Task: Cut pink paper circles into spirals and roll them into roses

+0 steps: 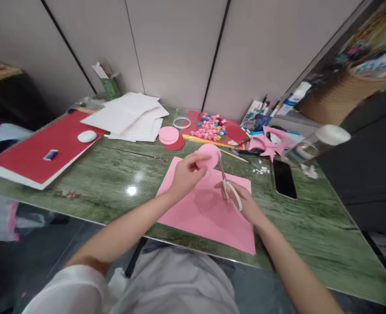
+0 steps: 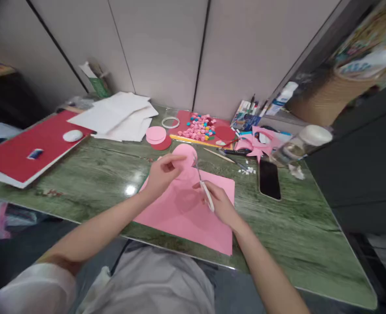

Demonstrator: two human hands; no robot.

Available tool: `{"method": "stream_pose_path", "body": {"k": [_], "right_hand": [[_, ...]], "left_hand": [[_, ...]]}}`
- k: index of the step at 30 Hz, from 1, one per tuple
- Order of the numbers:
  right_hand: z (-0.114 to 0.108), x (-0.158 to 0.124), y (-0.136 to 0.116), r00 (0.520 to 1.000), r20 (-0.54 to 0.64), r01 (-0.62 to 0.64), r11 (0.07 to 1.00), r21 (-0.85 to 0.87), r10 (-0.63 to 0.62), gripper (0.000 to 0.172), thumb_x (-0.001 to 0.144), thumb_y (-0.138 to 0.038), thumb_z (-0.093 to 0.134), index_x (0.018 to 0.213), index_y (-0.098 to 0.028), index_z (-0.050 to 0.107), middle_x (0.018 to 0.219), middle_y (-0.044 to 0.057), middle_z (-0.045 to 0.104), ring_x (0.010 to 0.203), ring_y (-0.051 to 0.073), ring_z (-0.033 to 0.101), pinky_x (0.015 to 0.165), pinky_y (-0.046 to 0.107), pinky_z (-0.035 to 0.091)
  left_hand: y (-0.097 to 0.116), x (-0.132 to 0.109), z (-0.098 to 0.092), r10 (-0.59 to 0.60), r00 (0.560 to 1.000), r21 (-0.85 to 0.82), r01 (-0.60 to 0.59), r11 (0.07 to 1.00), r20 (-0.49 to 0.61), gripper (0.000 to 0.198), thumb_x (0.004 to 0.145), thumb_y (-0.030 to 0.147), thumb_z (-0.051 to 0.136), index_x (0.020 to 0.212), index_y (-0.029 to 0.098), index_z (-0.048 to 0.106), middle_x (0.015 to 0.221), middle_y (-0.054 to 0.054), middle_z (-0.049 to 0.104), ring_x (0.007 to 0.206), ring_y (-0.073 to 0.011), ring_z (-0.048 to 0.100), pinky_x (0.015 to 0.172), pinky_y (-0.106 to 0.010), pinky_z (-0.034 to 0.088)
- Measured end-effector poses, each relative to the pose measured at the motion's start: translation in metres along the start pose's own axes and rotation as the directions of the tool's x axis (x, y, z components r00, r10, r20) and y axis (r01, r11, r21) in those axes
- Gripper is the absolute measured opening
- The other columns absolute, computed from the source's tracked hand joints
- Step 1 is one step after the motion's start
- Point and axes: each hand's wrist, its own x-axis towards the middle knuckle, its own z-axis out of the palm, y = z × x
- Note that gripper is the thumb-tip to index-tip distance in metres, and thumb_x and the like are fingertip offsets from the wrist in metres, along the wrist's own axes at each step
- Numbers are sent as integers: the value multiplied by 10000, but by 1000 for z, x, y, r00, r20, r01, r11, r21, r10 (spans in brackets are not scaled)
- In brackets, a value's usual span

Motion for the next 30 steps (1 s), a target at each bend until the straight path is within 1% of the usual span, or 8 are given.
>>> {"method": "stream_pose_path", "body": {"k": [7,14,19,27,30], "right_hand": [[-1,0,-4,1000,5,-17,999,36,17,277,843,-348,432,1021,-188,572,656,-19,481,597,116,457,584,251,372],[-3,-1,-5,1000,18,-25,999,25,25,282,853,-356,426,1029,-185,564,652,-20,474,603,114,454,588,252,367],[-2,-1,-8,999,17,-29,999,24,29,298,853,-386,426,1022,-183,563,659,-17,475,603,115,455,589,256,371],[-1,-1,-7,1000,-1,-14,999,29,14,322,846,-427,429,1022,-197,569,669,-14,476,605,116,457,591,259,377],[-1,-2,-7,1000,-6,-14,999,33,14,325,850,-427,420,1030,-199,565,667,-14,477,606,119,455,589,260,375]], "left_hand": [[-2,1,0,-22,1000,-11,22,1000,-11,285,689,84,541,913,198,676,807,-24,612,698,-111,510,593,-215,380],[1,0,-1,-51,999,-52,50,997,-15,253,725,113,536,925,198,664,907,-50,632,818,-147,554,671,-244,412],[1,0,0,-41,999,-32,39,999,-36,212,735,190,583,934,190,658,881,-50,625,770,-132,531,652,-240,400],[4,0,-1,-20,1000,-6,20,1000,-4,242,693,102,569,894,191,672,773,-16,567,690,-103,484,578,-215,364],[4,0,-1,-11,1000,0,11,1000,8,250,692,101,559,895,195,672,794,-19,578,690,-102,482,577,-215,362]]}}
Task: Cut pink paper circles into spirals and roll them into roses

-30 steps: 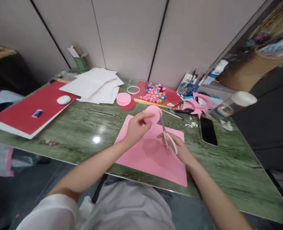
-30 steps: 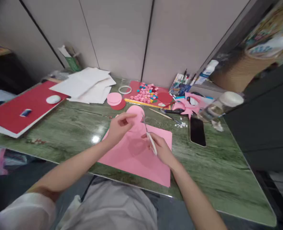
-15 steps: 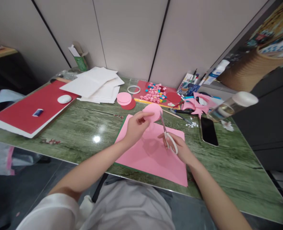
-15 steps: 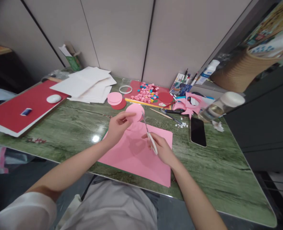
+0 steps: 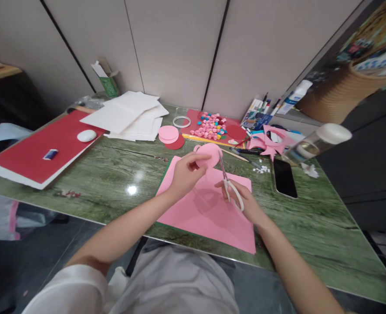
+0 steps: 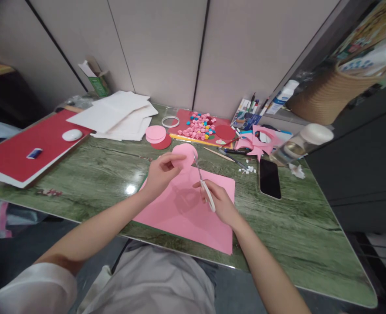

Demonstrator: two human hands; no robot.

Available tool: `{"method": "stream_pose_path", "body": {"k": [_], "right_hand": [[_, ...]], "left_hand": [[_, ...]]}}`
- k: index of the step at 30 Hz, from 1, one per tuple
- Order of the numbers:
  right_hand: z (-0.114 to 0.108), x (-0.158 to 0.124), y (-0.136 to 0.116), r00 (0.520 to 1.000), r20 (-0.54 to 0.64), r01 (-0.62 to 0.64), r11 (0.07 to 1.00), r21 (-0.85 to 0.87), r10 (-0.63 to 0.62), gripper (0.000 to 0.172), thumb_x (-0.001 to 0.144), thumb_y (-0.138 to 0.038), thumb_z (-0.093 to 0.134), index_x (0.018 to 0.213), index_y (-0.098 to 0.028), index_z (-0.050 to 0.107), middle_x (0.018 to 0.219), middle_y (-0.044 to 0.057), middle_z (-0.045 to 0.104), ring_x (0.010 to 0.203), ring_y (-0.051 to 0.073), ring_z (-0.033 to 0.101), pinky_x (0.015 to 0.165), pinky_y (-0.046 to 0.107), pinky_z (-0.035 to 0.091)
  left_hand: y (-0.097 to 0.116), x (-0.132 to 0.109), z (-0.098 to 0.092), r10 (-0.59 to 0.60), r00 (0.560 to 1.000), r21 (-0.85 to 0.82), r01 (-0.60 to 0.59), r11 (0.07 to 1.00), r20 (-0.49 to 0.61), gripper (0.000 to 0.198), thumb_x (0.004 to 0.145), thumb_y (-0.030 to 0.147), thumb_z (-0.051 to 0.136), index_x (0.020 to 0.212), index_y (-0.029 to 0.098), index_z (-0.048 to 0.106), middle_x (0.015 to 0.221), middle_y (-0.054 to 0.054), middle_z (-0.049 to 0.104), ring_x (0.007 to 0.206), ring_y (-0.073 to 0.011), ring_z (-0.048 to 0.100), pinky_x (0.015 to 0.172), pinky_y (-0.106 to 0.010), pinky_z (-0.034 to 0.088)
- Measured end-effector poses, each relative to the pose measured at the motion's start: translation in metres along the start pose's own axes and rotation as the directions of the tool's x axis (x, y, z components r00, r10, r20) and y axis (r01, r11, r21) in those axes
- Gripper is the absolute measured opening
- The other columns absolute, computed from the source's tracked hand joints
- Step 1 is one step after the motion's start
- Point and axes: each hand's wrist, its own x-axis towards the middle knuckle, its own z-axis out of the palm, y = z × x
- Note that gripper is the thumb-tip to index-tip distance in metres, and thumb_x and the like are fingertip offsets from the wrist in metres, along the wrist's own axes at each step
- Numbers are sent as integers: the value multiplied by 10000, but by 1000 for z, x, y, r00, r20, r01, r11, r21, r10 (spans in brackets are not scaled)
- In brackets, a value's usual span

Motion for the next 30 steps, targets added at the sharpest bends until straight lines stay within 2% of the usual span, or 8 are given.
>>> {"method": "stream_pose_path", "body": {"k": [13,22,30], "right_hand": [[0,0,-2,1000,15,1,1000,2,-1,299,848,-388,434,1021,-183,566,662,-16,474,602,113,452,587,255,368],[1,-1,-5,1000,27,-5,1000,-6,6,321,852,-408,416,1019,-177,564,647,-14,469,599,121,453,578,255,368],[0,-2,-6,1000,29,9,1000,8,-9,324,853,-427,419,1008,-184,567,658,-14,473,609,118,452,588,255,371]], "left_hand": [[1,1,-2,-45,999,-25,44,999,-31,224,715,118,554,882,196,682,851,-46,636,773,-139,547,658,-247,409],[0,0,0,-85,994,-95,79,992,-66,184,708,233,625,879,192,677,864,-59,614,783,-142,542,662,-253,423],[-2,1,0,-35,999,-46,34,998,-25,228,676,117,595,875,191,679,816,-31,590,724,-112,506,595,-222,384]]}}
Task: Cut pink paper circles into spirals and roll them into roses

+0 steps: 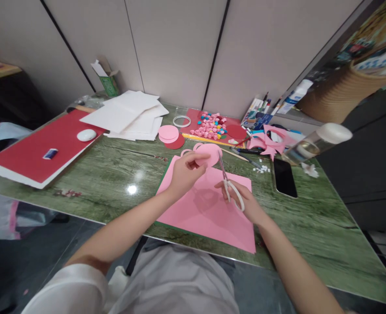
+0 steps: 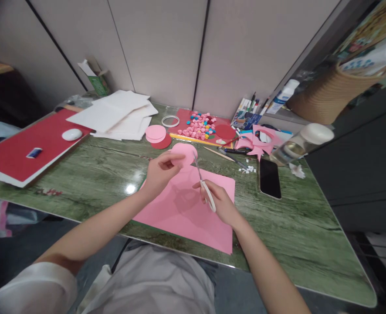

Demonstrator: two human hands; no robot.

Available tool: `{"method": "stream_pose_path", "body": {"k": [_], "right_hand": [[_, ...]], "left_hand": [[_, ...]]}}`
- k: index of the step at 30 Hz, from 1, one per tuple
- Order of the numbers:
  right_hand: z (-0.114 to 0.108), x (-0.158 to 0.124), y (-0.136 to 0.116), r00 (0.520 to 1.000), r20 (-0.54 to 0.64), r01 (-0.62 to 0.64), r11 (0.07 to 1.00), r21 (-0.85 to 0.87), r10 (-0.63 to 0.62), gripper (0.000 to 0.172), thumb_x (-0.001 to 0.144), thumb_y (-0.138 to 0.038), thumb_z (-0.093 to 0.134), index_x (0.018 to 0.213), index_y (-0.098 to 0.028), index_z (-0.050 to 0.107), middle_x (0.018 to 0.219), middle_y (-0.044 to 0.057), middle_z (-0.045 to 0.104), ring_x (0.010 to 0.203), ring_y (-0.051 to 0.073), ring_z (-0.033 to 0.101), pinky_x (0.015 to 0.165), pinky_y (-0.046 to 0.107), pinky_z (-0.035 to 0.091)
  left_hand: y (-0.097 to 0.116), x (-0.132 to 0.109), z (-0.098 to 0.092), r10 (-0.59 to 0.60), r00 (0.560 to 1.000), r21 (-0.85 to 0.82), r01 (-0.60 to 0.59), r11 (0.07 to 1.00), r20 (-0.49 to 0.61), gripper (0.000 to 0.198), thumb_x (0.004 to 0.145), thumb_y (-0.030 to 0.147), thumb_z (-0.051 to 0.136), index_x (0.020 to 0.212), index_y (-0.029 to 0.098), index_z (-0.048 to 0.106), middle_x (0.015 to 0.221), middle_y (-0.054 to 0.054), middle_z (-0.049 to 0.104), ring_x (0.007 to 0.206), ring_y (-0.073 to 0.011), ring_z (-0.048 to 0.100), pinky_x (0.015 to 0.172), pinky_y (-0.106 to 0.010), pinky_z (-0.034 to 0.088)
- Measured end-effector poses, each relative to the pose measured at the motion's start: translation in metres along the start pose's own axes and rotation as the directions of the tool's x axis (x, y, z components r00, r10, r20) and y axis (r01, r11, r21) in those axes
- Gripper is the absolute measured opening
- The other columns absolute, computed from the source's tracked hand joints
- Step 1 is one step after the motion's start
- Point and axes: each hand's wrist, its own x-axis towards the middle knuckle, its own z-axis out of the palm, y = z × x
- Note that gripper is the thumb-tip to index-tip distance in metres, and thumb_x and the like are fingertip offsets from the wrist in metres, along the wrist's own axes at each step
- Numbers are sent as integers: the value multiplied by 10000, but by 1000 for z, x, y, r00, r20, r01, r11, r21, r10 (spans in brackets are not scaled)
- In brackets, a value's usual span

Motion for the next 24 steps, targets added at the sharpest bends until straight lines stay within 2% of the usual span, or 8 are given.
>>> {"method": "stream_pose_path", "body": {"k": [9,14,24], "right_hand": [[1,1,0,1000,2,0,1000,0,0,336,846,-432,419,1005,-175,567,650,-14,479,597,122,456,580,254,370],[1,0,0,1000,9,-2,1000,18,2,314,853,-418,418,997,-181,565,648,-16,473,593,118,449,578,253,365],[3,1,-2,1000,14,-24,1000,0,24,309,848,-402,422,1008,-179,566,652,-18,477,585,115,445,569,247,367]], "left_hand": [[1,0,0,1,1000,14,-1,1000,-14,247,674,99,571,875,195,678,823,-37,601,750,-124,511,613,-224,396],[3,1,-1,7,1000,11,-7,1000,-26,236,679,92,554,847,198,681,757,-19,580,681,-108,495,592,-224,387],[1,0,-1,7,999,-20,-8,1000,-34,200,706,139,568,869,191,673,798,-33,588,742,-125,521,624,-233,396]]}}
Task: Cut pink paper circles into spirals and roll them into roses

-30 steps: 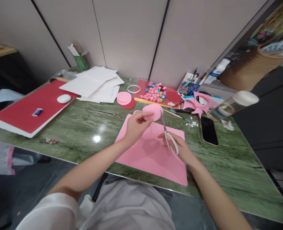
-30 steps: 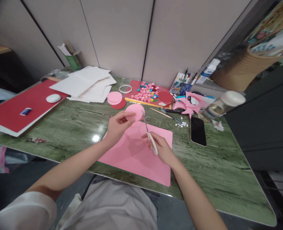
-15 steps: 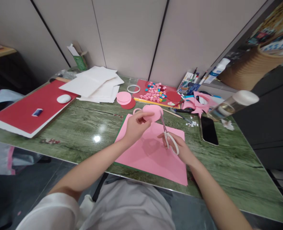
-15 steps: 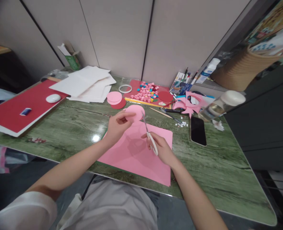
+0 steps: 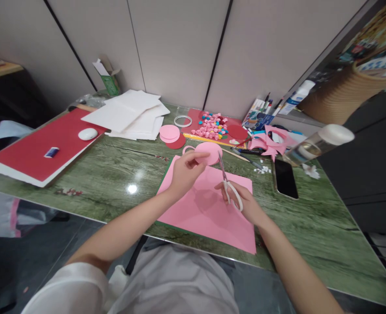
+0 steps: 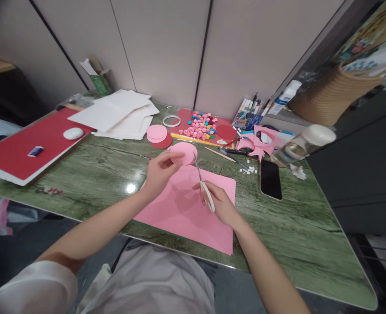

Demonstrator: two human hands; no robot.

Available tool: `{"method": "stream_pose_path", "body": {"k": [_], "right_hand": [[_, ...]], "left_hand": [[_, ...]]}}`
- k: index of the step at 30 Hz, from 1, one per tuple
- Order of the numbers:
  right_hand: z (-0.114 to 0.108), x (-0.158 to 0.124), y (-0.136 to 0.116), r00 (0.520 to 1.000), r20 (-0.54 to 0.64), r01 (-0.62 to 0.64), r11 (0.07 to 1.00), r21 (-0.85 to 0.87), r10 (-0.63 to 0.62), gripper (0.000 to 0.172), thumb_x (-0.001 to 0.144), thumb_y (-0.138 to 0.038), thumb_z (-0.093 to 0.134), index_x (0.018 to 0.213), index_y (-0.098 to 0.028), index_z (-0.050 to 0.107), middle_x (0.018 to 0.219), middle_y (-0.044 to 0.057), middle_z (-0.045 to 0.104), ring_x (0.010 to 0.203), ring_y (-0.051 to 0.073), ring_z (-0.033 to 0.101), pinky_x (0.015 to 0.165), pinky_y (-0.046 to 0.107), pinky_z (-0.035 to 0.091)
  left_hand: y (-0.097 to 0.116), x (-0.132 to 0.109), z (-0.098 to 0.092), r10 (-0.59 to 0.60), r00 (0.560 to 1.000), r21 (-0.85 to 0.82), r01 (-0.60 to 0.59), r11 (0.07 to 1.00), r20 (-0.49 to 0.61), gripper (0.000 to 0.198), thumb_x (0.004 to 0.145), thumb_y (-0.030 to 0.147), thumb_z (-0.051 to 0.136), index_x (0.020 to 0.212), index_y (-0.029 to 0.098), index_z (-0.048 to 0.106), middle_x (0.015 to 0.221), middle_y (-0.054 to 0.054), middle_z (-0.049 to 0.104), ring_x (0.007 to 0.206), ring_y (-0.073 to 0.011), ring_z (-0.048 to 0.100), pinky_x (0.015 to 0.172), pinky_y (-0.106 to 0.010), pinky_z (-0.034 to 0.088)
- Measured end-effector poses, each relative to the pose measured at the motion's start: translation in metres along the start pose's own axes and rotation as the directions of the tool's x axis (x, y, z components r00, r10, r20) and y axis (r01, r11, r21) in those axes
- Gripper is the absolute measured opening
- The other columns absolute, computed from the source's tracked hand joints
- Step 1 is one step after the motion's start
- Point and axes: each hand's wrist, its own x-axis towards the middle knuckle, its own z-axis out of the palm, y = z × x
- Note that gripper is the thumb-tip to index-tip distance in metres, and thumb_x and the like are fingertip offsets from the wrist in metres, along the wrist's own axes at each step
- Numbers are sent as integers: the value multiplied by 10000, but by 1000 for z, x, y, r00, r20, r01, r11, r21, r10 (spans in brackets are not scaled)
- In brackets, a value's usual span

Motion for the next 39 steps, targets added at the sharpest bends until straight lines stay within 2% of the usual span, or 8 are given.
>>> {"method": "stream_pose_path", "body": {"k": [5,10,17,30,39], "right_hand": [[0,0,2,1000,-12,15,1000,-7,-15,307,845,-404,427,1008,-187,568,655,-17,473,589,117,448,573,248,370],[0,1,5,1000,-26,10,1000,-25,-11,359,842,-459,403,1015,-188,564,663,-6,481,600,127,455,555,247,371],[4,0,5,999,-45,15,1000,-22,-16,368,847,-473,390,1014,-194,562,663,-7,475,597,130,456,542,249,371],[2,1,4,1000,-18,14,1000,3,-14,284,849,-380,425,1008,-190,564,656,-20,471,590,115,439,558,244,353],[1,0,5,1000,-8,10,1000,-5,-10,265,846,-327,425,1017,-186,570,658,-19,482,596,111,452,565,243,368]], "left_hand": [[-2,-1,2,-26,1000,-23,26,999,-3,202,706,169,593,895,188,663,843,-40,604,740,-123,530,629,-236,411],[-2,-1,2,2,1000,43,-2,999,14,215,685,128,586,868,199,673,787,-19,581,694,-108,498,588,-221,385],[-1,-1,2,9,1000,41,-9,999,11,230,682,114,570,866,205,676,765,-13,566,680,-106,487,576,-222,376],[2,1,-1,10,1000,13,-10,1000,11,228,709,107,537,874,185,673,853,-43,609,780,-134,541,644,-236,403],[-2,2,-2,21,1000,3,-21,1000,-22,198,726,134,558,883,183,670,858,-42,610,781,-128,546,654,-232,406]]}}
